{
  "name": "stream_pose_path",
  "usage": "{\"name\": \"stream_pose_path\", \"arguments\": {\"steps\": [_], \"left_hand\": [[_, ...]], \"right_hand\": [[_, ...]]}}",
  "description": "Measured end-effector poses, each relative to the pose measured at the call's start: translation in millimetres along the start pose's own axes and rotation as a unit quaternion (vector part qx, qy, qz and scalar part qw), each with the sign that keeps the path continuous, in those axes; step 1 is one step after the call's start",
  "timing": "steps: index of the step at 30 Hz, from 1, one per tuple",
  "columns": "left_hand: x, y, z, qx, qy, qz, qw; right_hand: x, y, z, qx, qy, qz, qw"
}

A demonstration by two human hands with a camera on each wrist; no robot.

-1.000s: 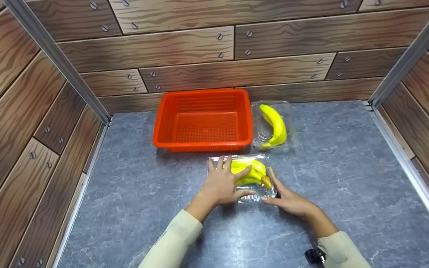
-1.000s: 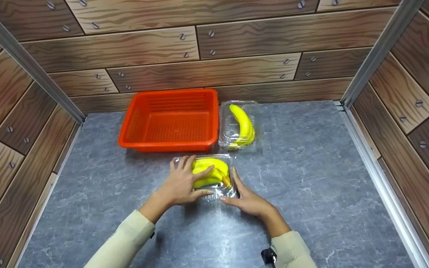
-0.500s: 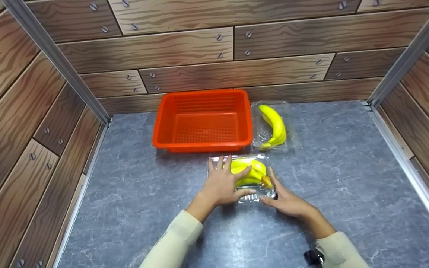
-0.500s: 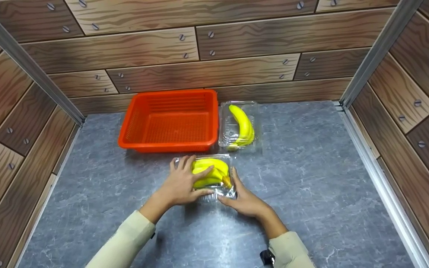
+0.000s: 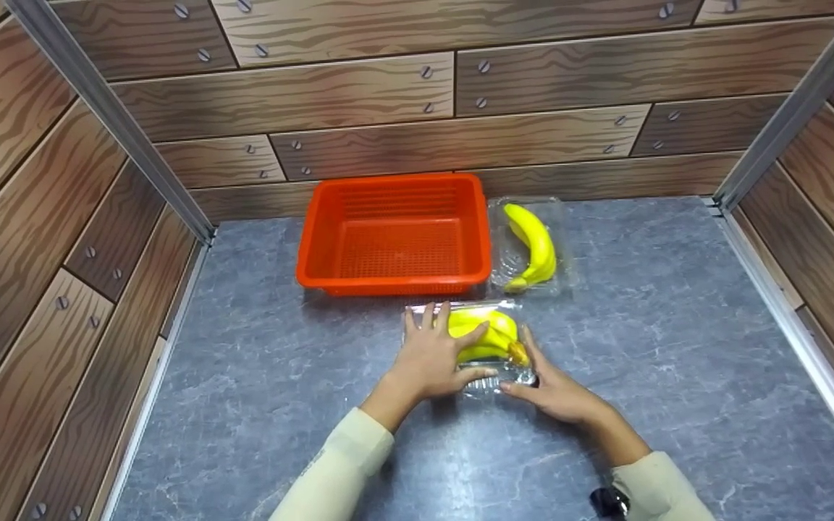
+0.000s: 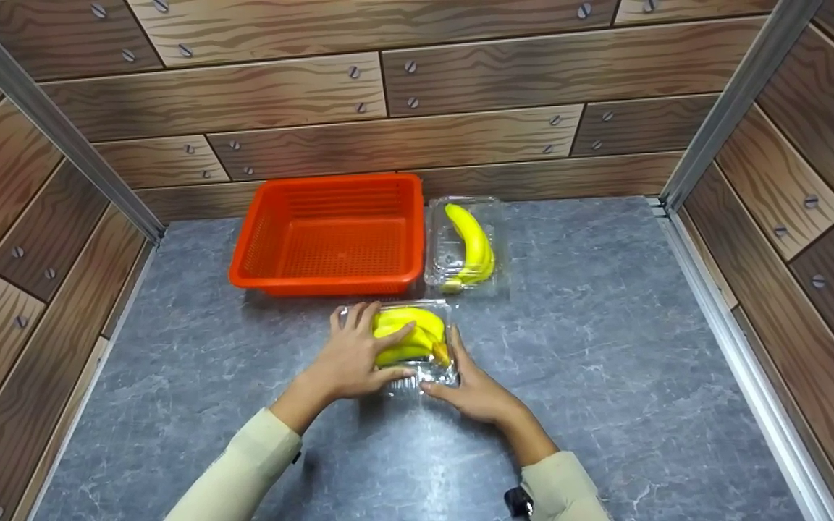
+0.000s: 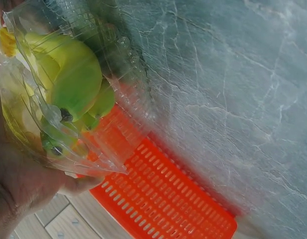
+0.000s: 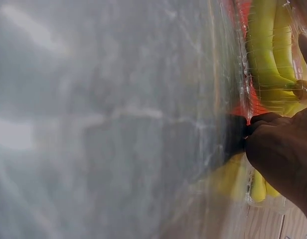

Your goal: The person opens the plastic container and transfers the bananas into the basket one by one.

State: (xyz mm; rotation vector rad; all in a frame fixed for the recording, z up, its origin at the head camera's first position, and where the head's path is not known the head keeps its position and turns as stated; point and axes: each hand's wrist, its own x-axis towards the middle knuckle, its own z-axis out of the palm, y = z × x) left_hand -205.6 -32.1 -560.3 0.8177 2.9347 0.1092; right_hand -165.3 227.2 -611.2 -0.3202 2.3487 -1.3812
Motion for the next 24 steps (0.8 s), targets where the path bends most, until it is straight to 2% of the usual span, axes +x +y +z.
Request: {"name": "stream_pose_path", "arguments": {"steps": [24], "left_hand": [[-1.0, 0.9, -0.6, 0.013, -0.002, -0.001, 0.9999]], "right_hand": [[1.6, 0.7, -1.7, -0.006, -0.016, 0.004, 0.9998]]}}
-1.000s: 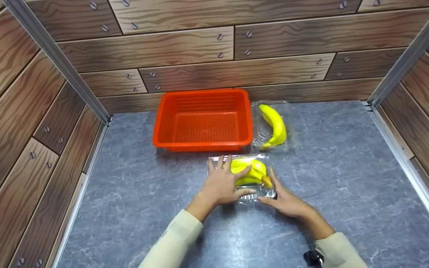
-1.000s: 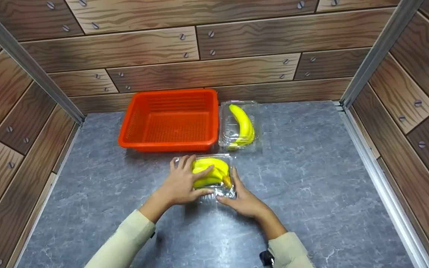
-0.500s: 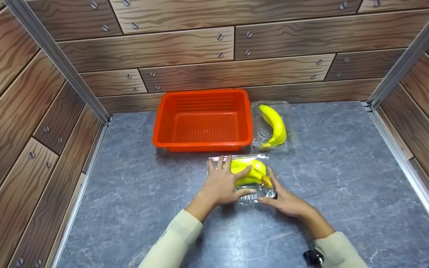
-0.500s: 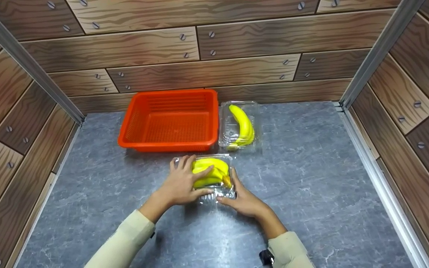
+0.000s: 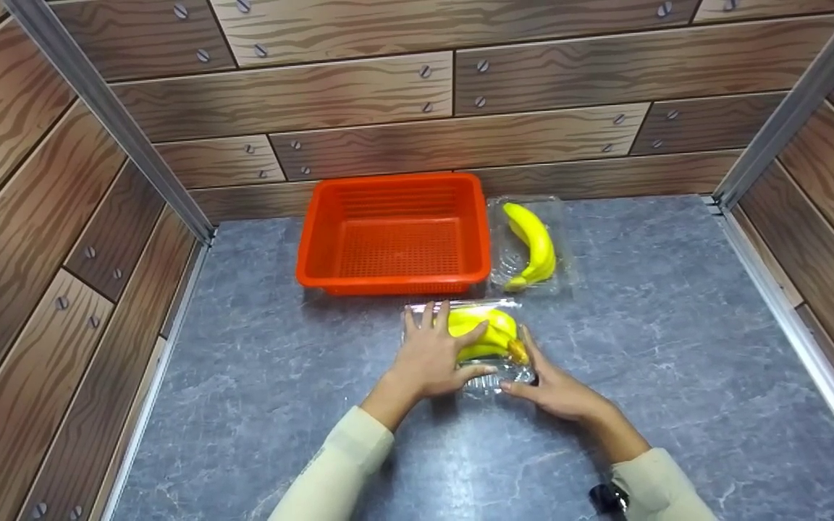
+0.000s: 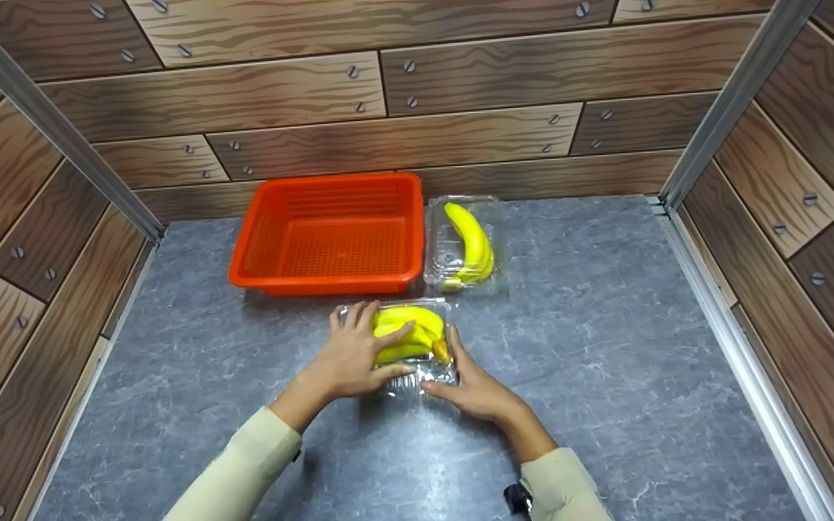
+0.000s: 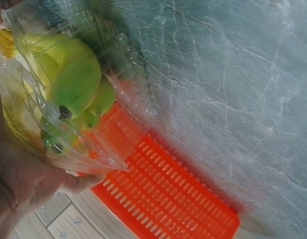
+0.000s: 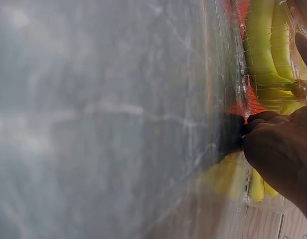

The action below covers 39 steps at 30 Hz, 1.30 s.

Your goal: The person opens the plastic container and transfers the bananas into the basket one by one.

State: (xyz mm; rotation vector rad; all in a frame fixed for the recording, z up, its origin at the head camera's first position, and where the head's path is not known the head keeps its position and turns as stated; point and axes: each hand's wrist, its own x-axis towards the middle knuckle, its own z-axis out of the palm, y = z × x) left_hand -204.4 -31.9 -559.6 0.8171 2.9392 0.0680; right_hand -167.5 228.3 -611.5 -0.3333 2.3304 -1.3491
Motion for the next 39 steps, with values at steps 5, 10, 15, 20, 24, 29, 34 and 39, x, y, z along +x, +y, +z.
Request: {"name": "stream_pose_path", "arguments": {"steps": [5, 10, 15, 20, 24, 29, 34, 39], "left_hand": [[-0.4, -0.1, -0.1, -0.005, 0.007, -0.001, 1.0], [-0.2, -0.8, 0.0, -0.006, 0.008, 0.002, 0.9999], [-0.3, -4.2, -1.2, -0.048, 0.019, -0.003, 0.9987], [-0.6, -6.0, -3.1, -0.067, 0.025, 0.002, 0.9975], [-0.9, -5.0, -4.0, -0.048, 0.014, 0.005, 0.9987], [-1.6, -4.0, -5.0, -0.048, 0.014, 0.004, 0.9988], [-2.4, -5.0, -4.8, -0.055, 0.023, 0.004, 0.9982], [-2.1, -6.5, -2.9, -0.062, 0.023, 0.001, 0.9978]], "right_hand": [[0.8, -1.7, -0.1, 0.014, -0.002, 0.001, 0.9999], [0.2, -3.0, -0.8, 0.018, -0.004, 0.009, 0.9998], [-1.1, -3.3, -1.1, 0.033, -0.005, 0.007, 0.9994], [-1.8, -2.2, -2.6, 0.045, -0.004, -0.003, 0.999], [-0.9, -1.3, -3.8, 0.033, -0.002, -0.009, 0.9994], [0.5, 1.0, -3.8, 0.047, 0.01, -0.011, 0.9988], [2.6, 3.5, -2.2, 0.065, 0.02, -0.026, 0.9973], [1.6, 5.4, -1.3, 0.062, 0.024, -0.028, 0.9974]]}}
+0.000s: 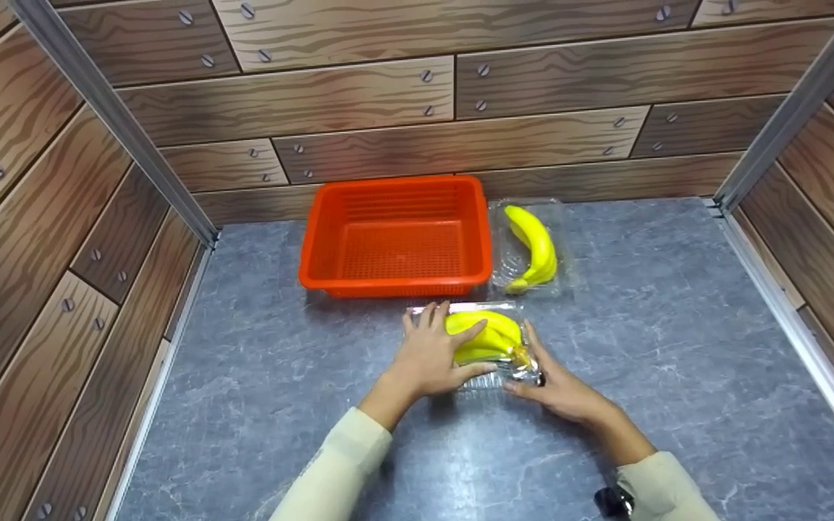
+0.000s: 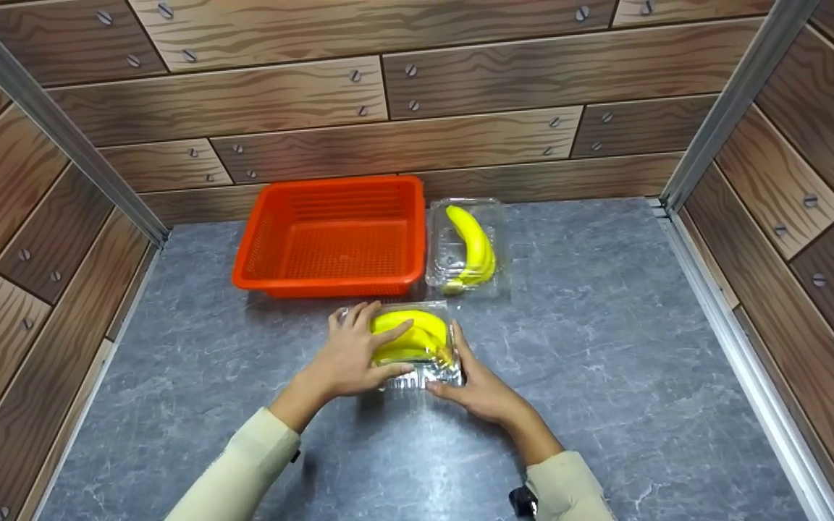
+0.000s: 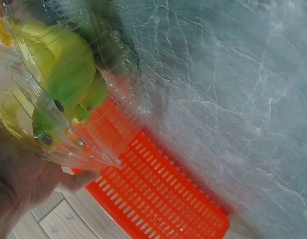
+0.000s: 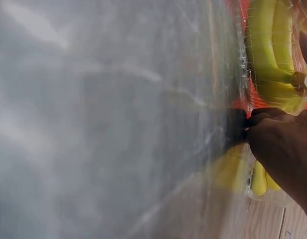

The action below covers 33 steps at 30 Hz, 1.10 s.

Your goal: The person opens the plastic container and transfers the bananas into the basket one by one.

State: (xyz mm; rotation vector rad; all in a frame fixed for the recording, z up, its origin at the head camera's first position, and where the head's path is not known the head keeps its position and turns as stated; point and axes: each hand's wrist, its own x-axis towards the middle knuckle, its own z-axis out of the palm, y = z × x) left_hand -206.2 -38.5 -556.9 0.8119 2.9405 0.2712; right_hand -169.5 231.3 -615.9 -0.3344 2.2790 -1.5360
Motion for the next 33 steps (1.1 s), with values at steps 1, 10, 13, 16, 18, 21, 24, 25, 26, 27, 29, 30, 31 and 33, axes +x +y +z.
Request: {"name": "stream_pose_path", "arguments": {"steps": [1, 10, 13, 16, 18, 21, 24, 25, 26, 27, 29, 30, 31, 33], "left_hand": [[0.2, 0.1, 0.4, -0.002, 0.0, -0.001, 1.0], [1.0, -0.5, 0.6, -0.016, 0.012, -0.01, 0.9998], [-0.5, -1.3, 0.2, -0.009, 0.011, -0.011, 0.9998], [-0.5, -0.9, 0.4, -0.008, 0.011, -0.012, 0.9998], [-0.3, 0.1, 0.6, -0.008, 0.011, -0.01, 0.9999], [0.4, 0.1, 0.2, -0.006, 0.012, -0.01, 0.9999], [-0.2, 0.0, 1.3, -0.004, 0.013, -0.013, 0.9998], [-0.2, 0.0, 1.4, -0.003, 0.013, -0.014, 0.9998], [-0.4, -0.2, 1.4, -0.004, 0.013, -0.015, 0.9998], [-0.6, -0.3, 1.6, -0.002, 0.012, -0.016, 0.9998], [-0.8, -0.1, 1.8, -0.001, 0.009, -0.015, 0.9999], [-0.9, 0.1, 1.8, -0.003, 0.008, -0.014, 0.9999], [-1.0, 0.3, 2.0, -0.004, 0.006, -0.012, 0.9999], [-1.3, 0.8, 2.2, -0.007, 0.006, -0.009, 0.9999]], "right_hand": [[-0.5, 0.1, -0.3, -0.001, 0.0, -0.002, 1.0], [-1.3, 3.6, -2.4, -0.025, 0.011, -0.031, 0.9991], [-1.3, 4.9, -2.3, -0.021, 0.009, -0.046, 0.9987], [-1.5, 5.0, -3.7, -0.021, 0.007, -0.052, 0.9984], [-2.3, 5.2, -4.7, -0.034, 0.005, -0.052, 0.9981], [-0.9, 3.3, -6.8, -0.058, 0.002, -0.048, 0.9971], [0.5, 3.1, -7.3, -0.055, -0.008, -0.05, 0.9972], [1.1, 3.1, -7.6, -0.049, -0.01, -0.051, 0.9975], [1.8, 2.9, -7.9, -0.039, -0.013, -0.051, 0.9979], [2.3, 2.8, -8.1, -0.03, -0.017, -0.051, 0.9981], [2.4, 2.9, -8.8, -0.019, -0.021, -0.049, 0.9984], [2.1, 2.8, -9.1, -0.019, -0.022, -0.046, 0.9985], [1.7, 3.0, -9.4, -0.017, -0.022, -0.043, 0.9987], [0.1, 3.0, -10.1, -0.019, -0.022, -0.037, 0.9989]]}}
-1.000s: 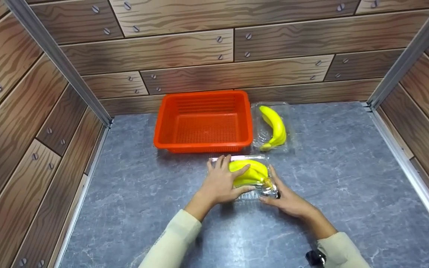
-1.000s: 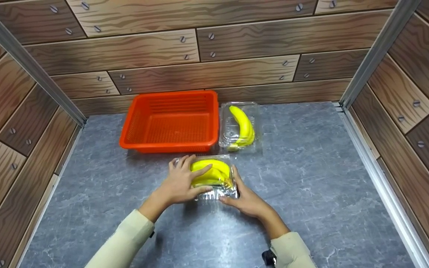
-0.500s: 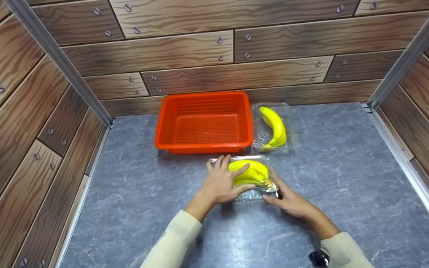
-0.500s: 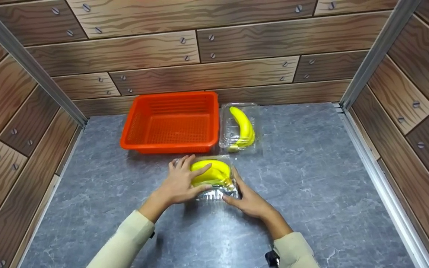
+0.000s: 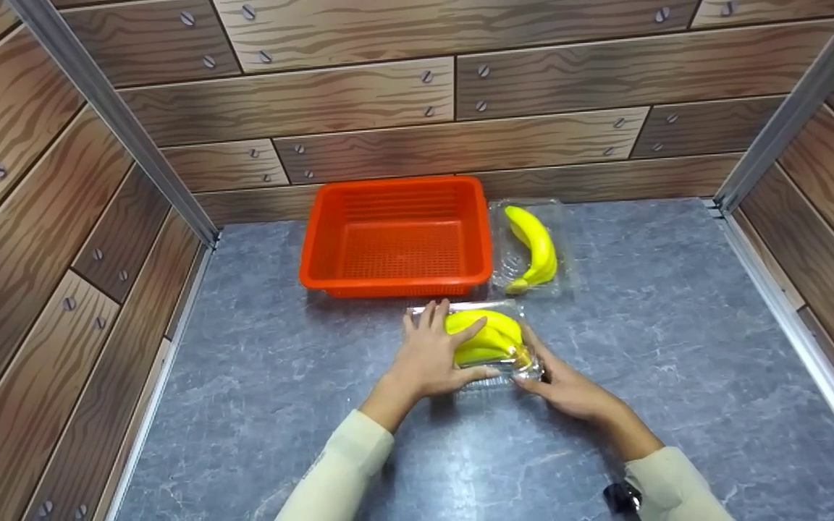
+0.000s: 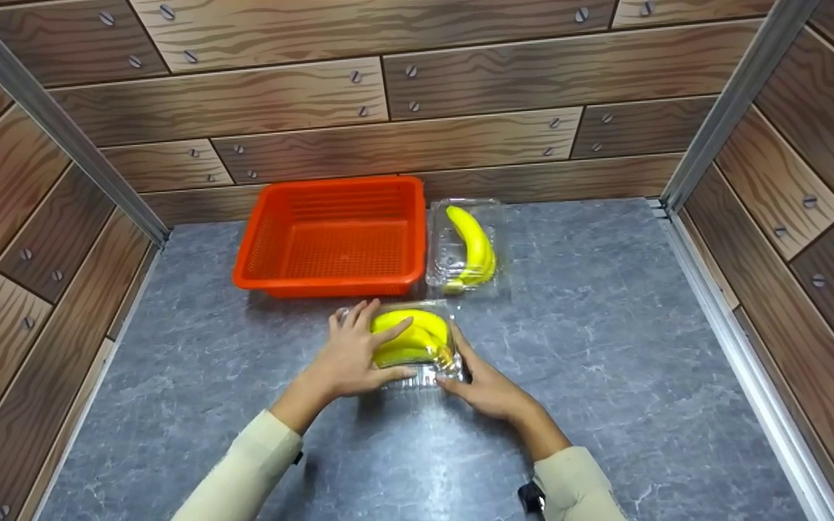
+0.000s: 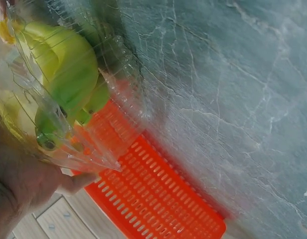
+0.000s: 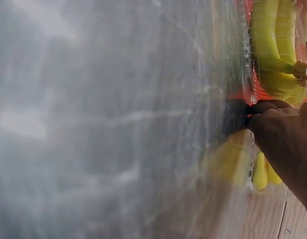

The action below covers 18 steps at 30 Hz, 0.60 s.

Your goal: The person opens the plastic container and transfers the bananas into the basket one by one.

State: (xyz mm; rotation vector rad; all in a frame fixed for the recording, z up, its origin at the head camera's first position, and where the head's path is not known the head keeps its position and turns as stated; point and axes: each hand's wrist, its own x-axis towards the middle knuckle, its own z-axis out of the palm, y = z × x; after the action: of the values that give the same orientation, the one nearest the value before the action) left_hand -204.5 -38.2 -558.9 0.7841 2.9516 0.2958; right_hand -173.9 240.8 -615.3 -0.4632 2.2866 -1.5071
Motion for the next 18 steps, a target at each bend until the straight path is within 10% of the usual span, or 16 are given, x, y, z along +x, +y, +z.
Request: {"name": "stream_pose_path", "arguments": {"steps": [18], "left_hand": [[-12.8, -23.0, 8.7, -0.041, 0.03, 0.047, 0.9976]], "right_hand": [[-0.8, -0.6, -2.2, 0.002, -0.004, 0.003, 1.0]]}}
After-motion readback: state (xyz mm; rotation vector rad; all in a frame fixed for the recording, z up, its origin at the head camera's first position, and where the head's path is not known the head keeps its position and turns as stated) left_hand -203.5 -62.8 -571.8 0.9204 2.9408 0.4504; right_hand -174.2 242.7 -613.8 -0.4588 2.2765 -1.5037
